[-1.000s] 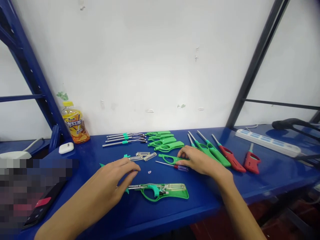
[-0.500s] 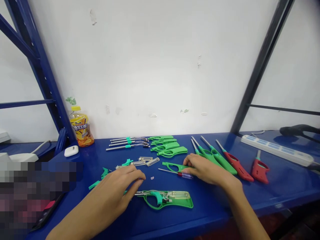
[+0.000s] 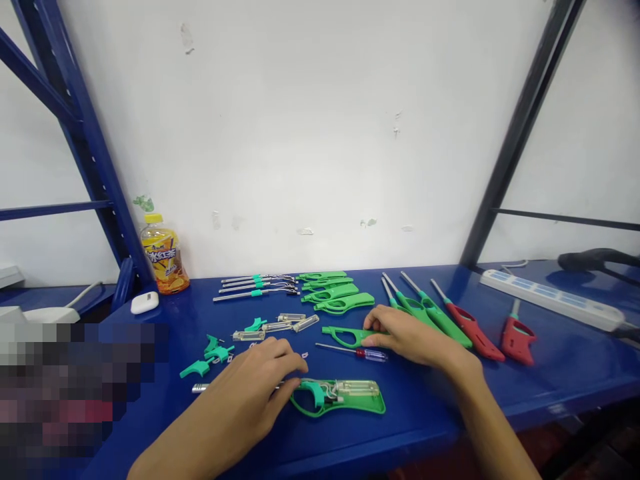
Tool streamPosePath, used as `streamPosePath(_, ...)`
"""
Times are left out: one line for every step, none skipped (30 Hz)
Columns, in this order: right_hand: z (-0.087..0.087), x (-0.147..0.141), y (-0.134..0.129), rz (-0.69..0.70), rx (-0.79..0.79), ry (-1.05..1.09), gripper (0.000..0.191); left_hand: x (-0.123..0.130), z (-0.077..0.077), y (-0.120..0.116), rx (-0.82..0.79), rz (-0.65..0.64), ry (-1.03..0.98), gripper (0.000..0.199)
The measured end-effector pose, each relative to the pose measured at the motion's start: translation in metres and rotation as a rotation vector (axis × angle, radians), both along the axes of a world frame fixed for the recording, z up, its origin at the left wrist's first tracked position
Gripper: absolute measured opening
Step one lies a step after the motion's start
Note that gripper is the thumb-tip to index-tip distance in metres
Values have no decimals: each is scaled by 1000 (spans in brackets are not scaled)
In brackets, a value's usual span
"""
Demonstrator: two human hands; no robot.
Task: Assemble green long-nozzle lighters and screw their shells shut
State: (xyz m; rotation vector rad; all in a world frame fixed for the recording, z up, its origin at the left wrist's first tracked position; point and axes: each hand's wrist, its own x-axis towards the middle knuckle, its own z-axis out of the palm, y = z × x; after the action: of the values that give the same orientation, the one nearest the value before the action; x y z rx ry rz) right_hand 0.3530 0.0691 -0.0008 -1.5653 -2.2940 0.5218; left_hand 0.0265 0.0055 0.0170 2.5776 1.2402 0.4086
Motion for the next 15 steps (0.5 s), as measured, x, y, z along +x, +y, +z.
streamPosePath(0,0,1,2,1,4,37,1,0,0,-5,3,1,22)
streamPosePath(-1,0,2,5,2,9,37,2,-1,-1,-9,6,1,22)
streamPosePath(-1,0,2,9,4,14,37,2,-1,-1,-12,7,1,21)
streamPosePath(-1,0,3,13,5,20,37,3,-1,-1,-17,3,0,20)
streamPosePath(-1,0,3,18,5,25,37,4,-1,-1,-21,-1,-1,19)
streamPosePath(-1,0,4,23,5,31,37,5,-1,-1,-24,-7,-1,19)
streamPosePath(-1,0,4,26,6,35,38,6,-1,-2,-28,-12,1,18)
streamPosePath(-1,0,4,28,6,40,39,7,-1,-2,-31,-15,5,17)
streamPosePath(-1,0,4,28,6,43,40,8,-1,-2,-35,-16,11,17)
streamPosePath(-1,-1,4,27,3,46,42,9,-1,-2,-40,-16,19,17)
streamPosePath(-1,-1,4,24,1,48,42,10,-1,-2,-43,-18,26,17)
streamPosePath(-1,-1,4,20,-1,50,43,11,-1,-1,-43,-22,30,18)
streamPosePath(-1,-2,4,17,-3,52,43,11,-1,-1,-40,-23,33,17)
streamPosePath(-1,-2,4,15,-4,55,43,12,-2,0,-38,-24,36,17)
streamPosePath(-1,-2,4,14,-5,58,42,12,-3,1,-34,-24,38,17)
